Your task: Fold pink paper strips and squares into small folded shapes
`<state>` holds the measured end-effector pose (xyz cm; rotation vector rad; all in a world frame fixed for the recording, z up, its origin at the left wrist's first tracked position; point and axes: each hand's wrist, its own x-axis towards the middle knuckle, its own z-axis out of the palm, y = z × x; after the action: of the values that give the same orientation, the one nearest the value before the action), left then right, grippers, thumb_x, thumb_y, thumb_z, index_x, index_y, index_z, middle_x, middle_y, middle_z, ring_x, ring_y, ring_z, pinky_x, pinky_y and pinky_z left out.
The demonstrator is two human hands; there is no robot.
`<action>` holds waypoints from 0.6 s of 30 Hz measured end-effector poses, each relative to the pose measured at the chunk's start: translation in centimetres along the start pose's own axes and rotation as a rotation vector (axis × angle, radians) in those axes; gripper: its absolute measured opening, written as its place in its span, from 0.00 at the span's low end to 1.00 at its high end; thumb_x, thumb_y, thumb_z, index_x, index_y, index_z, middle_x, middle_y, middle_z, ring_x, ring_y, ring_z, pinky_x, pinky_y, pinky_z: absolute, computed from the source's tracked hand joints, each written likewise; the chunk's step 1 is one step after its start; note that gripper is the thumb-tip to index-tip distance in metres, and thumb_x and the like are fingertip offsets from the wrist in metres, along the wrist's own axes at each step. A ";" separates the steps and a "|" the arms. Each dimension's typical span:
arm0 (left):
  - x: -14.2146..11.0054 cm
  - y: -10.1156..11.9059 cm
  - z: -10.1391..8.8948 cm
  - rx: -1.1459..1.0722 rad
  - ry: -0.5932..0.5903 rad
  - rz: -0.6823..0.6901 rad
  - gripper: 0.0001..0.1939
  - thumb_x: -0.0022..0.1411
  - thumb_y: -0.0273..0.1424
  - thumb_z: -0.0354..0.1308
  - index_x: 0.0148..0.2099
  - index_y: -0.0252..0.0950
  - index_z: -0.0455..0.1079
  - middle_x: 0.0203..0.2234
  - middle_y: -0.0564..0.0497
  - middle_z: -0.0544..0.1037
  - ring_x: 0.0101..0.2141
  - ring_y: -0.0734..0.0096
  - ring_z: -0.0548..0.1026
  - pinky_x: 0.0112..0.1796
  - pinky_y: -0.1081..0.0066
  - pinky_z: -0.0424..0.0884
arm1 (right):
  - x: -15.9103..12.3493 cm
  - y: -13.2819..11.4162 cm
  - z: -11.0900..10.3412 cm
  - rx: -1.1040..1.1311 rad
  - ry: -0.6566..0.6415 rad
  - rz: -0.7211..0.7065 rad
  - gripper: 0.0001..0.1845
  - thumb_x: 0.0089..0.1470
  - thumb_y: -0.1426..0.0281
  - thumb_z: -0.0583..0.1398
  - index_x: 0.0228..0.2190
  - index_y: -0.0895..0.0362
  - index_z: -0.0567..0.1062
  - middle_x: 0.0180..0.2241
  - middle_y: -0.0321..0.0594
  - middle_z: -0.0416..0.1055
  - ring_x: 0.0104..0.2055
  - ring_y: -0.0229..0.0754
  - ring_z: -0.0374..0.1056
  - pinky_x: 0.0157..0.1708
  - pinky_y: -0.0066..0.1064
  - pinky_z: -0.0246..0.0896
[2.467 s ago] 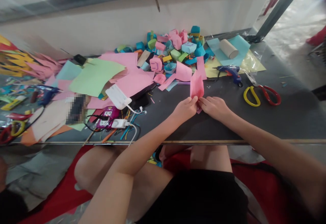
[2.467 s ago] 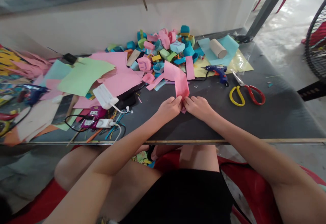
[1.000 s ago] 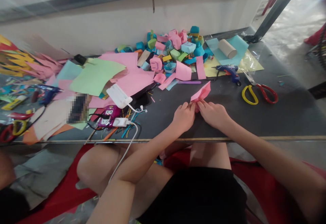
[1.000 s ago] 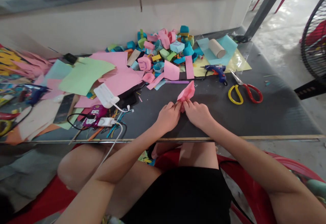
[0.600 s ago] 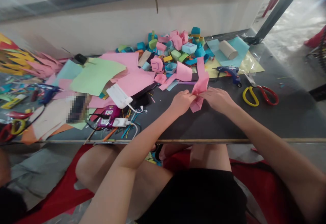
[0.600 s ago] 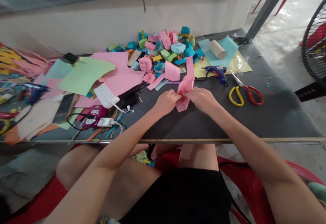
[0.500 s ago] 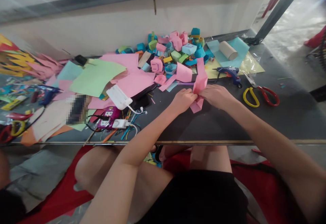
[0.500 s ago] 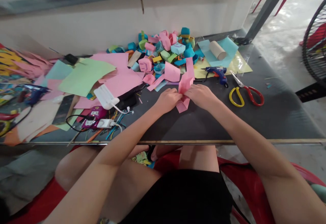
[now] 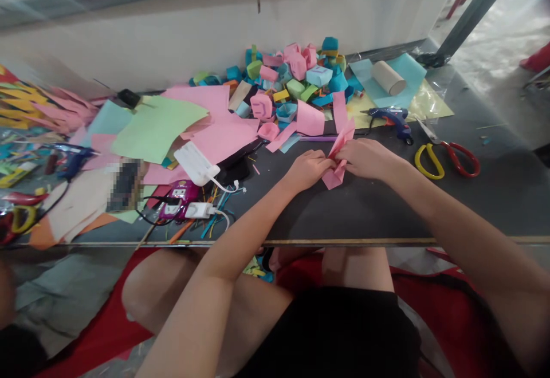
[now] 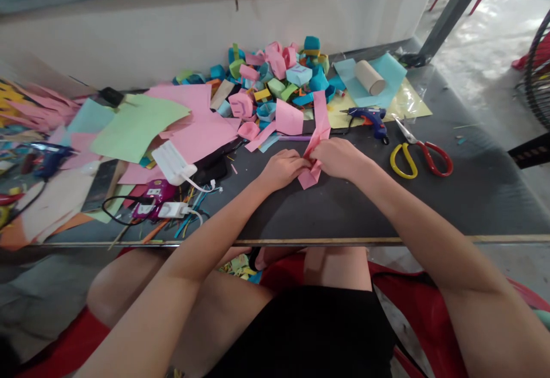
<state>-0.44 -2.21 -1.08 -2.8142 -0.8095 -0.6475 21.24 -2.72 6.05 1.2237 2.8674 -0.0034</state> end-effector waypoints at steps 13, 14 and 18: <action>1.3 -3.8 -0.1 -0.230 0.038 -0.220 0.27 0.70 0.19 0.45 0.67 0.39 0.64 0.64 0.43 0.71 0.63 0.60 0.70 0.63 0.54 0.69 | 0.3 2.4 5.2 0.232 0.525 0.089 0.27 0.63 0.79 0.49 0.56 0.51 0.76 0.60 0.44 0.73 0.61 0.50 0.70 0.60 0.49 0.68; 1.3 -4.0 0.1 -0.226 0.031 -0.215 0.26 0.70 0.19 0.46 0.66 0.40 0.65 0.64 0.43 0.71 0.63 0.60 0.71 0.62 0.54 0.70 | 0.4 2.4 5.4 0.237 0.531 0.099 0.26 0.63 0.78 0.50 0.56 0.50 0.77 0.60 0.44 0.74 0.60 0.50 0.71 0.59 0.49 0.69; 1.4 -3.8 0.5 -0.140 0.031 -0.188 0.18 0.72 0.22 0.49 0.58 0.39 0.73 0.61 0.41 0.73 0.59 0.59 0.74 0.57 0.56 0.74 | 0.6 2.4 6.2 0.234 0.513 0.102 0.21 0.64 0.75 0.52 0.49 0.51 0.81 0.57 0.44 0.76 0.54 0.51 0.74 0.54 0.49 0.72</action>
<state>-1.26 1.81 -0.91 -2.8655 -1.0719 -0.8022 22.73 -0.68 -0.18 1.6210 3.3044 -0.0272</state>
